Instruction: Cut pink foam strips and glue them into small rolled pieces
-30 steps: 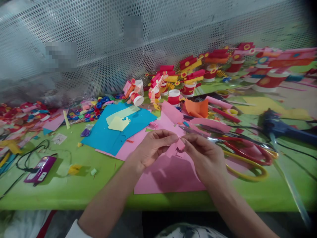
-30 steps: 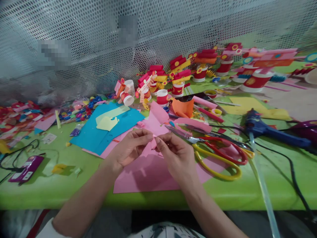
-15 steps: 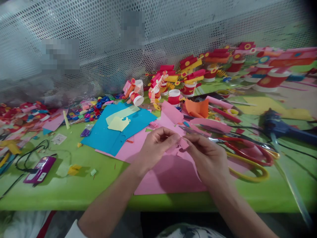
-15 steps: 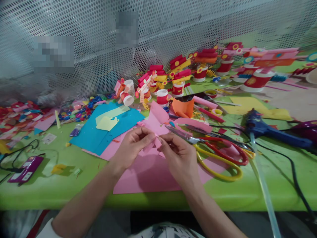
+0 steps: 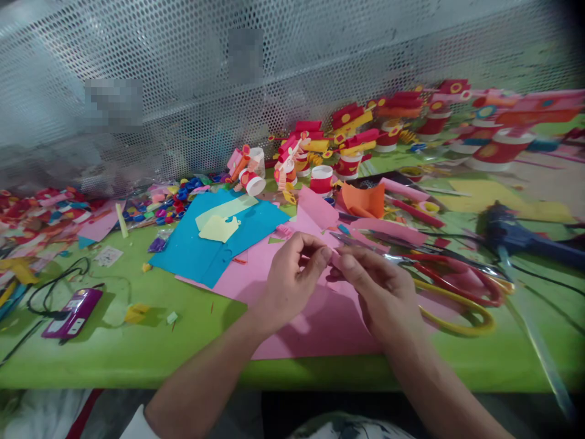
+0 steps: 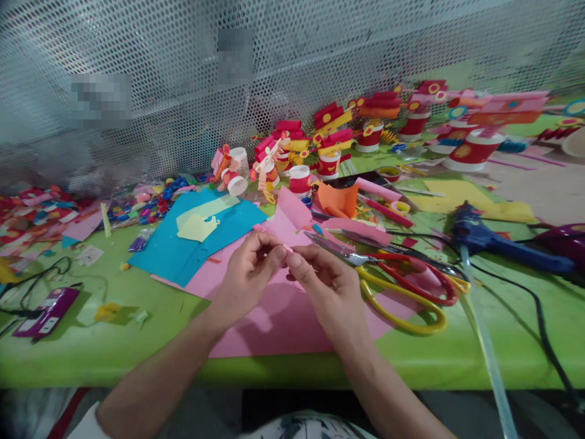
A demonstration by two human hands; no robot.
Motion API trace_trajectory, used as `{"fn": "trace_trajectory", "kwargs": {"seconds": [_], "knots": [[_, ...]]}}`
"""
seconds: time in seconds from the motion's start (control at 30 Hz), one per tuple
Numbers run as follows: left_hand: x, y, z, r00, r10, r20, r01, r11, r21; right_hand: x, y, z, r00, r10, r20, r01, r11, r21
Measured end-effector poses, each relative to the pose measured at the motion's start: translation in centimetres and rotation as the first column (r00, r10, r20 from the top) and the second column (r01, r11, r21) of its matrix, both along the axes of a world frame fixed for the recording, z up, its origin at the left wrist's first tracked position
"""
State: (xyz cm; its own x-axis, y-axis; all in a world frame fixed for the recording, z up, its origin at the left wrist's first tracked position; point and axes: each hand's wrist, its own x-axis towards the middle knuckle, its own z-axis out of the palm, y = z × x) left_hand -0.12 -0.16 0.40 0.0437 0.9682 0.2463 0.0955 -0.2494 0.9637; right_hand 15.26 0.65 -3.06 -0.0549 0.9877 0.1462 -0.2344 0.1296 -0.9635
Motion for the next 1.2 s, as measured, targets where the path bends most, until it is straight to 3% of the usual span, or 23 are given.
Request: {"fn": "trace_trajectory", "kwargs": {"seconds": [0.4,0.67,0.97,1.1,1.2], "knots": [[-0.5,0.5,0.2,0.996,-0.033,0.089,0.040,0.996,-0.085,-0.2,-0.1,1.7,0.978,-0.076,0.193,0.065,0.996,0.064],[-0.9,0.4,0.6,0.995,-0.037,-0.097,0.041,0.999,0.035,0.1,-0.1,1.3,0.969,-0.052,0.241,0.035,0.997,0.072],[-0.4,0.0,0.3,1.000,0.013,-0.015,-0.011,0.997,0.080,-0.3,-0.1,1.4,0.989,-0.033,0.147,0.022,0.997,0.075],[-0.6,0.3,0.4,1.000,-0.022,0.021,0.021,0.999,0.026,-0.1,-0.1,1.2,0.982,-0.058,0.181,0.041,0.994,0.097],[-1.1,0.6,0.9,0.997,-0.047,-0.061,0.044,0.997,-0.058,0.1,0.0,1.1,0.967,-0.027,0.255,0.007,0.997,0.077]]}}
